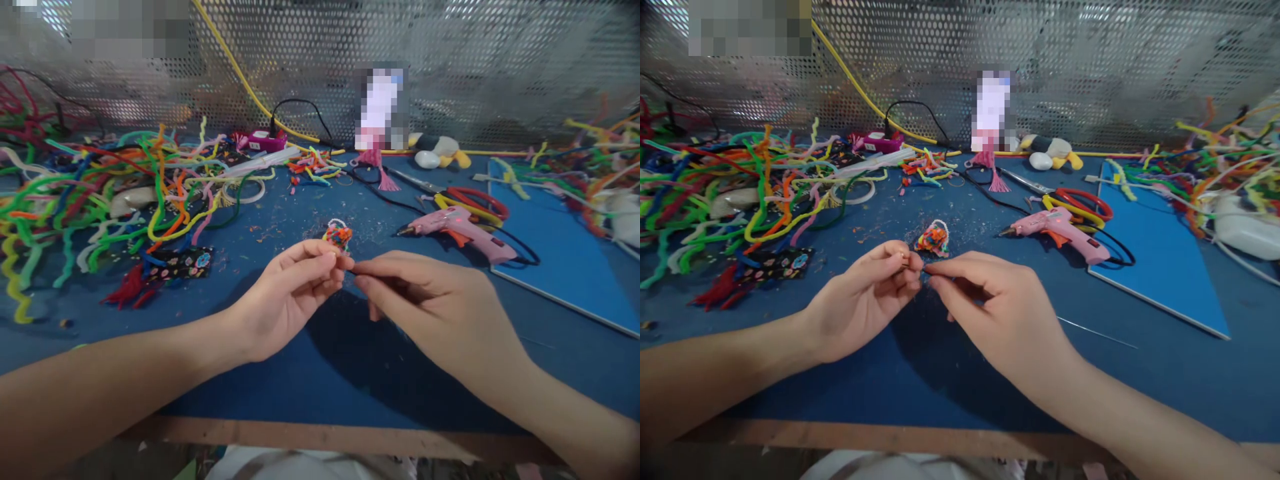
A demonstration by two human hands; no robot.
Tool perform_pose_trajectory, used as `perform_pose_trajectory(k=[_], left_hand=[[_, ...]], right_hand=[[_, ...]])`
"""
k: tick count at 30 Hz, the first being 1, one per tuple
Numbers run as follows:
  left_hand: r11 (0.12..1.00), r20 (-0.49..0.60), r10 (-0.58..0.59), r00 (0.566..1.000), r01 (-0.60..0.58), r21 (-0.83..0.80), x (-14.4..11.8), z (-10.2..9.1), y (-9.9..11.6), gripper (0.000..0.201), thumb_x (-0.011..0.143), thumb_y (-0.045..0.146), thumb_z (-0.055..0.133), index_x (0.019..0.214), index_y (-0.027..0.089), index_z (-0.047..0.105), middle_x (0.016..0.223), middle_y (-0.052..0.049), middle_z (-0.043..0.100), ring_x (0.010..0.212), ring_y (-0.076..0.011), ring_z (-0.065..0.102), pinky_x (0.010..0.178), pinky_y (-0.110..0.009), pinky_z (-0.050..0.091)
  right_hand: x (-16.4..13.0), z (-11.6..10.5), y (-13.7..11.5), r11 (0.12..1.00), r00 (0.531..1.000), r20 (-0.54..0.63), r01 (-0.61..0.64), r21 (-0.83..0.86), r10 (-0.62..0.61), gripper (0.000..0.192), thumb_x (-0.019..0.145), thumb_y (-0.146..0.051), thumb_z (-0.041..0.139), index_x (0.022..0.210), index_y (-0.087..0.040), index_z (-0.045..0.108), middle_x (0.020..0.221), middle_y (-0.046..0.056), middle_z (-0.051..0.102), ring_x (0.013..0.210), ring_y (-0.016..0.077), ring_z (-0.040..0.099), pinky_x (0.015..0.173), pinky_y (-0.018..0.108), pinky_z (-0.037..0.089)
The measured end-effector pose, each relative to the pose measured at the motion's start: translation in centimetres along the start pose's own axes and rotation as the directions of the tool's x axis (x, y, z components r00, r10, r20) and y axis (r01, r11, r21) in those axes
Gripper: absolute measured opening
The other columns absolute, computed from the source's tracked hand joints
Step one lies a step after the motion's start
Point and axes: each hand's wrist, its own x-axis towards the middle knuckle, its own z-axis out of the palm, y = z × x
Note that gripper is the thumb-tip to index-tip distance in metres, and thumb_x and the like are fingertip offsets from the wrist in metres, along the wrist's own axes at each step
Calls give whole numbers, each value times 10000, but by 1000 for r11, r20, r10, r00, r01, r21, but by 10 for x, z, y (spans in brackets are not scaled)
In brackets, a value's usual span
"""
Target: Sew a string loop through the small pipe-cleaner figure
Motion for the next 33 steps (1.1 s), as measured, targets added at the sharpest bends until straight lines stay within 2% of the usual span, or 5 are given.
perform_pose_trajectory(k=[5,10,17,24,33], left_hand=[[991,-50,34,998,-27,135,2,-2,-5,70,834,184,804,839,144,747,903,-4,740,783,-49,655,797,-149,509],[986,-49,35,998,-27,166,1,-3,-7,60,836,183,803,840,149,755,884,-1,731,818,-60,654,846,-174,502],[987,-47,28,999,-20,160,2,-2,-6,66,830,182,803,827,141,751,862,-1,718,781,-63,640,830,-193,501],[990,-76,3,997,8,144,1,1,-4,83,844,187,783,805,137,729,835,0,702,740,-54,620,765,-167,494],[989,-19,-124,992,125,76,-5,2,-5,90,845,214,790,833,149,730,804,-1,705,784,-78,664,793,-177,536]], right_hand=[[1,-6,4,997,997,-8,-72,-13,71,78,861,-195,632,880,-219,703,761,11,752,624,147,697,567,238,551],[2,-2,9,984,989,100,-117,133,104,217,895,-223,606,1097,-207,684,977,59,777,786,179,741,618,258,585],[0,-4,5,979,994,12,107,-174,-106,158,933,-211,641,941,-254,792,807,3,726,657,118,634,592,240,488],[0,-4,4,960,991,-79,80,-267,-104,131,900,-212,672,854,-274,777,680,-22,691,528,119,579,531,264,476],[-1,-4,-3,1000,993,-119,11,2,-10,104,866,-243,721,869,-303,806,880,-11,814,706,186,754,640,286,631]])
